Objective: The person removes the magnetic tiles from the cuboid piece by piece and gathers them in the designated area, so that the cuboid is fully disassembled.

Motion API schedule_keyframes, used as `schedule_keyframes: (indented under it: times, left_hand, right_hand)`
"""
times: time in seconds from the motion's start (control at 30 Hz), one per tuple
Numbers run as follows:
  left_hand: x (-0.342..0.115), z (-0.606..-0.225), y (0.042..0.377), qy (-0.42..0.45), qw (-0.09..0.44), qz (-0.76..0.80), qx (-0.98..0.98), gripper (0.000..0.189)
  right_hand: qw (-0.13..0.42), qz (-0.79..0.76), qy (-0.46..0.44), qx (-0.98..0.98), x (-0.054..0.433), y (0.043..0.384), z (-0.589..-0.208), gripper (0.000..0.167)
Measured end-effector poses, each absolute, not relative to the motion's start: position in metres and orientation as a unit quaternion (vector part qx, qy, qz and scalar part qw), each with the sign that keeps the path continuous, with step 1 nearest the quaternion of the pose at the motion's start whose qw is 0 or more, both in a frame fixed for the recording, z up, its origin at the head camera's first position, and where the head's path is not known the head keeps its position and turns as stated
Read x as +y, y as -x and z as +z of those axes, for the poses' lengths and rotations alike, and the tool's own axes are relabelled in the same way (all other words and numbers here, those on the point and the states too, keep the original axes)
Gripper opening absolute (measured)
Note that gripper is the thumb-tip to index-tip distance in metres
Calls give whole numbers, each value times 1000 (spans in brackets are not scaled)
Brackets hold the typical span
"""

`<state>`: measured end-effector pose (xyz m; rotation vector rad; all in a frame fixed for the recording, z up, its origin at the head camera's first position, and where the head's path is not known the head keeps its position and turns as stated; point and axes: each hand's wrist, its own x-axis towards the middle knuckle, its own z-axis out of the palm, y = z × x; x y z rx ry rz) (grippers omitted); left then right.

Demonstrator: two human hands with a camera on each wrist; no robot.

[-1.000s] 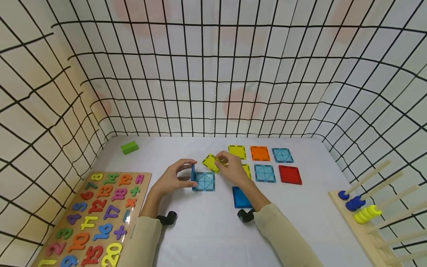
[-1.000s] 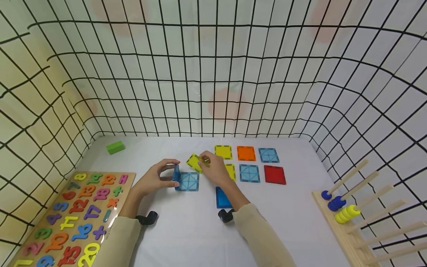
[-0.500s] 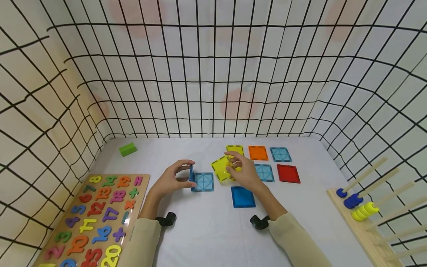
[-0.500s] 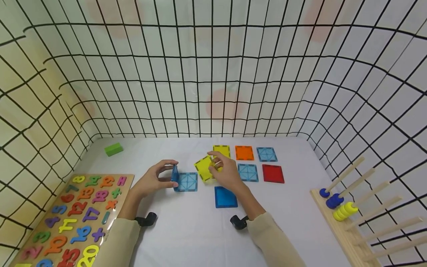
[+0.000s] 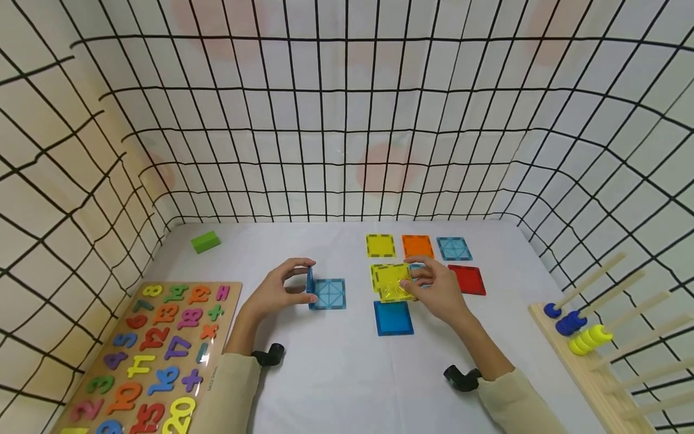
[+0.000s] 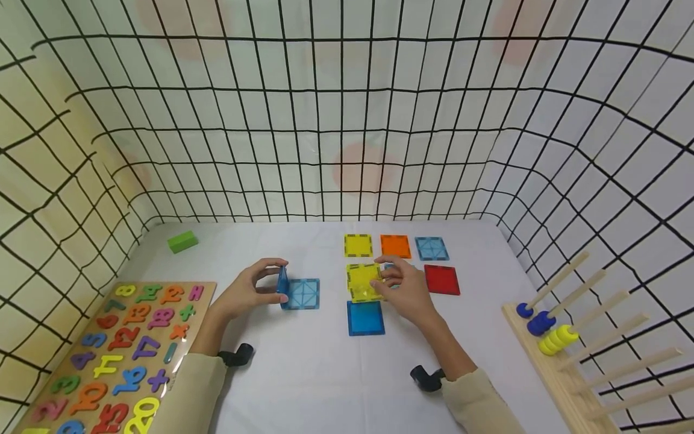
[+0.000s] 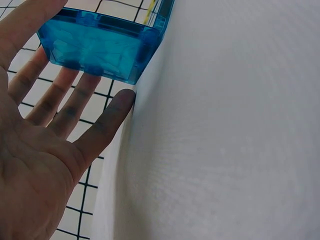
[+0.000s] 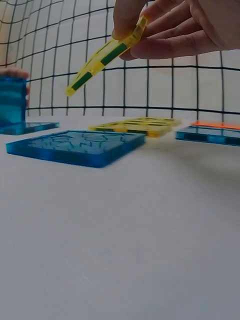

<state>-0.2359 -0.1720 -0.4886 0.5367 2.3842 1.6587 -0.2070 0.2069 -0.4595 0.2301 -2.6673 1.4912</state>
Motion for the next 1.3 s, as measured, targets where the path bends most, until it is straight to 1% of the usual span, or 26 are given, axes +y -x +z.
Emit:
schedule_keyframes:
  times: [0.23,0.47,0.67,0.83,1.3]
  left_hand:
    - [-173,-489,236,-181,95,559,804,80]
    - [-172,-489,235,-179,102,562,801,81]
    - [-172,-490,237,-182,99,562,801,81]
    - [-172,-490,237,-184,97,560,802,80]
    - [-172,-489,237,-183,98,560,802,81]
  right_hand:
    - [16,493,-64,-867,243,195,-463,45]
    - [-24,480,-19,-877,273,182,-467,48]
    - [-49,467,4,-883,287,177,-474,49]
    - [-80,465,30,-881,290,176,-480,54]
    - [-75,385,28,-919,289,175,-492,48]
